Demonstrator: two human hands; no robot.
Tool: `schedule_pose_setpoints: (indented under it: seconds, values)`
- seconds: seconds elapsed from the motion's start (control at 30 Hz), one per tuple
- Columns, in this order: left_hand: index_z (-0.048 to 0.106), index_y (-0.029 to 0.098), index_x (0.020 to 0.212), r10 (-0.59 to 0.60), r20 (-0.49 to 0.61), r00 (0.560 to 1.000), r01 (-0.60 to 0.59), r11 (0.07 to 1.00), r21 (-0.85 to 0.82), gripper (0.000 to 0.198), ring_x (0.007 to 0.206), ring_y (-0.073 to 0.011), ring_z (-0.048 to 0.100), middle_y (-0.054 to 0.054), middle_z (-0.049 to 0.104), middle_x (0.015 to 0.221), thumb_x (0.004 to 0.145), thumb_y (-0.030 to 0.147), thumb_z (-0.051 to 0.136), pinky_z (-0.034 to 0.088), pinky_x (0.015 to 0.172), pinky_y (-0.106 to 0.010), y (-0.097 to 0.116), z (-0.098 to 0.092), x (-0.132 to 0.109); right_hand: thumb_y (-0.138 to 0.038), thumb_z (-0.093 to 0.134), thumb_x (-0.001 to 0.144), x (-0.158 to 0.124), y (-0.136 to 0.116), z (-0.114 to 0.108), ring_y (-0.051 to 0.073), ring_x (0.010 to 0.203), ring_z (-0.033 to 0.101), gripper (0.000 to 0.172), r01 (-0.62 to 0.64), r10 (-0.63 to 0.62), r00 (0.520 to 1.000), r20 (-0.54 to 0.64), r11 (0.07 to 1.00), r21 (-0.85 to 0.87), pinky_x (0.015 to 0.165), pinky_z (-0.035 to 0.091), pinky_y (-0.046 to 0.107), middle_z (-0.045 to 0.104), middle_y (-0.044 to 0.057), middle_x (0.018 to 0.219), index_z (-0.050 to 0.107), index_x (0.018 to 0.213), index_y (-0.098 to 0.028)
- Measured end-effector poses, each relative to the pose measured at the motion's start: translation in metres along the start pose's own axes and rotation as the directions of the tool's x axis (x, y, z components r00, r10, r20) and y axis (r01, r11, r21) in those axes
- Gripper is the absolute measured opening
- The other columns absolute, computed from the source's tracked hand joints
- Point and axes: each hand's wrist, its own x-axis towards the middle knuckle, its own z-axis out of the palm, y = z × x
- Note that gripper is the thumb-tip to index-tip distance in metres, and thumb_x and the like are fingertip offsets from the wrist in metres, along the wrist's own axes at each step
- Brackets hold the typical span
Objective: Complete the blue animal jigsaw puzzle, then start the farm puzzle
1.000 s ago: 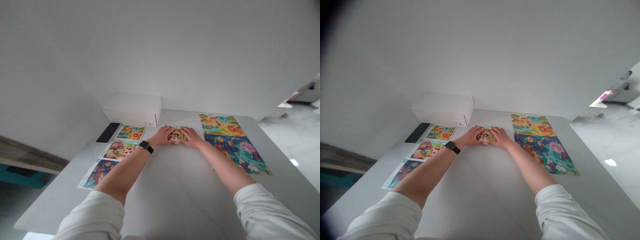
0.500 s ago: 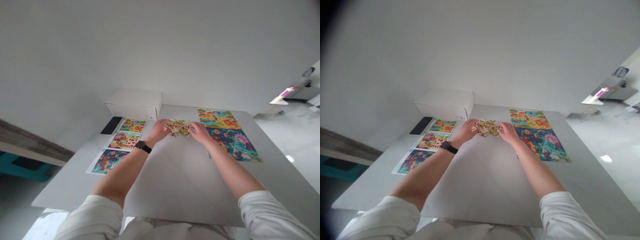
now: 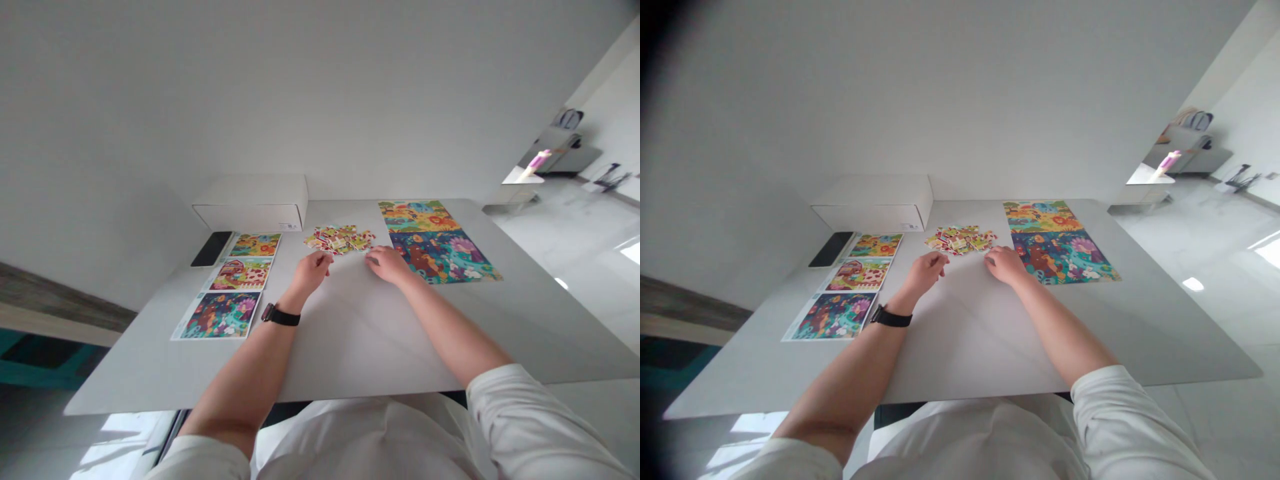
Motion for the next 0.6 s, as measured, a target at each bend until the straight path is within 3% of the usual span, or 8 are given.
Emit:
schedule_pose_setpoints:
  seconds: [0.07, 0.13, 0.2, 0.3, 0.43, 0.6]
  values:
    - [0.077, 0.021, 0.106, 0.13, 0.017, 0.991, -0.131, 0.989, 0.069, 0.026, 0.094, -0.0225, 0.077, -0.007, 0.083, 0.099, 0.103, 0.035, 0.055, 0.058, 0.089, -0.034, -0.008, 0.013, 0.002, -0.033, 0.062, 0.108, 0.001, -0.006, 0.005, 0.031, 0.127, 0.069, 0.031, -0.001, 0.001, 1.0, -0.008, 1.0, -0.029, 0.117, 0.05, 0.045, 0.076, 0.012, 0.138, 0.081, 0.129, -0.021]
    - [0.077, 0.019, 0.121, 0.254, 0.052, 0.966, -0.259, 0.953, 0.154, 0.028, 0.122, -0.0275, 0.074, -0.012, 0.081, 0.128, 0.1, 0.03, 0.061, 0.055, 0.111, -0.041, -0.015, 0.025, 0.007, -0.033, 0.062, 0.107, 0.002, -0.009, 0.009, 0.033, 0.129, 0.068, 0.033, -0.008, 0.007, 1.0, -0.026, 0.999, -0.045, 0.118, 0.05, 0.047, 0.074, 0.012, 0.142, 0.079, 0.133, -0.021]
    - [0.073, 0.017, 0.135, 0.313, 0.102, 0.944, -0.328, 0.914, 0.237, 0.039, 0.138, -0.031, 0.066, -0.016, 0.073, 0.144, 0.099, 0.029, 0.065, 0.049, 0.123, -0.046, -0.021, 0.034, 0.012, -0.034, 0.064, 0.107, 0.003, -0.007, 0.012, 0.033, 0.131, 0.067, 0.033, -0.008, 0.006, 0.999, -0.042, 0.999, -0.044, 0.118, 0.05, 0.048, 0.073, 0.011, 0.144, 0.078, 0.135, -0.022]
    - [0.068, 0.017, 0.144, 0.326, 0.16, 0.932, -0.362, 0.873, 0.328, 0.045, 0.148, -0.0322, 0.059, -0.017, 0.067, 0.155, 0.102, 0.031, 0.062, 0.043, 0.13, -0.051, -0.025, 0.042, 0.018, -0.033, 0.066, 0.105, 0.004, -0.002, 0.017, 0.033, 0.134, 0.066, 0.033, 0.008, -0.009, 0.998, -0.065, 1.0, -0.026, 0.119, 0.05, 0.05, 0.072, 0.011, 0.147, 0.077, 0.135, -0.024]
    - [0.061, 0.017, 0.155, 0.272, 0.181, 0.945, -0.322, 0.865, 0.384, 0.052, 0.157, -0.0326, 0.051, -0.018, 0.058, 0.165, 0.106, 0.034, 0.058, 0.035, 0.135, -0.055, -0.027, 0.045, 0.017, -0.032, 0.067, 0.104, 0.005, 0.003, 0.022, 0.034, 0.134, 0.067, 0.033, 0.031, -0.031, 0.995, -0.091, 1.0, -0.004, 0.119, 0.051, 0.053, 0.073, 0.012, 0.147, 0.078, 0.134, -0.023]
    - [0.061, 0.018, 0.154, 0.264, 0.172, 0.949, -0.311, 0.871, 0.381, 0.053, 0.161, -0.0325, 0.046, -0.017, 0.052, 0.17, 0.105, 0.036, 0.06, 0.031, 0.136, -0.055, -0.028, 0.046, 0.015, -0.031, 0.069, 0.102, 0.004, 0.002, 0.025, 0.034, 0.134, 0.068, 0.032, 0.041, -0.036, 0.99, -0.138, 0.999, 0.029, 0.118, 0.053, 0.055, 0.074, 0.013, 0.146, 0.079, 0.131, -0.023]
